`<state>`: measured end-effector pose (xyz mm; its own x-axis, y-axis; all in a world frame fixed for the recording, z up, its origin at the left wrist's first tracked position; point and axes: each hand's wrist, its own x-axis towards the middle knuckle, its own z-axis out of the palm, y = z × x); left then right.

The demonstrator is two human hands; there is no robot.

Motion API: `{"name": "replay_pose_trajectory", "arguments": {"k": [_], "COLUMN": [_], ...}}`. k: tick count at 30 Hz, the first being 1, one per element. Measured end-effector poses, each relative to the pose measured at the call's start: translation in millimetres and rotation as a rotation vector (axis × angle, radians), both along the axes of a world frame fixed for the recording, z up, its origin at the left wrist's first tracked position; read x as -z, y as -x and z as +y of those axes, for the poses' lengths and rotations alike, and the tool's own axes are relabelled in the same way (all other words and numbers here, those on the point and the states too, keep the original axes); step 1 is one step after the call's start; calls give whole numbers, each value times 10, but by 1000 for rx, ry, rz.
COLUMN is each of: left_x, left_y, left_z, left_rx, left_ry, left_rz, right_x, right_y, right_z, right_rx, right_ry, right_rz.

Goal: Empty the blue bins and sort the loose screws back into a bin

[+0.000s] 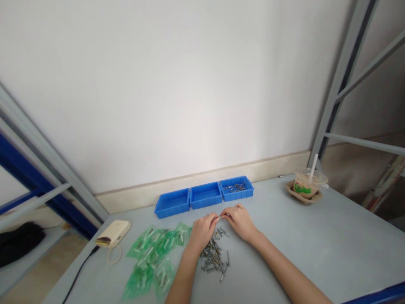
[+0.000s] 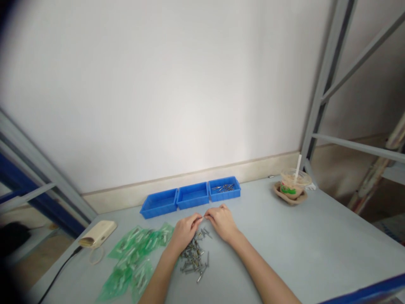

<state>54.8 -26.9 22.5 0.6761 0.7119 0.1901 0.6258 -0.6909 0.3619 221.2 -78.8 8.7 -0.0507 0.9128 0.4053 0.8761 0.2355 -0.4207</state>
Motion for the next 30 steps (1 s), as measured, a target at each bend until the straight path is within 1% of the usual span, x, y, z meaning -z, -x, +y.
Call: {"name": "replay_pose_trajectory", "arguments": {"k": [5, 10, 15, 18, 21, 25, 30], "left_x": [31, 36, 25, 34, 32, 5, 9], "left_y": [-4, -8, 6, 10, 7, 0, -15], "left_z": [21, 28, 29, 30, 24, 3, -9], "left_rx": [-20, -26, 8, 8, -3, 1, -39], "left_ry": [-66, -75, -109, -121, -99, -8, 10], "left_rz": [68, 52, 75, 97, 75, 45, 72], "right_x": [-7, -33, -6, 11, 16, 11, 17], "right_y": [29, 22, 1, -2, -12, -24, -7], "right_z": [-6, -19, 5, 13, 7, -13, -23], "right_rx": [-32, 36, 19, 0, -8, -43, -68], "right_ry": [-80, -46, -49, -50, -27, -23, 7], "right_rz": [-64, -95, -112, -148, -172, -155, -156]}}
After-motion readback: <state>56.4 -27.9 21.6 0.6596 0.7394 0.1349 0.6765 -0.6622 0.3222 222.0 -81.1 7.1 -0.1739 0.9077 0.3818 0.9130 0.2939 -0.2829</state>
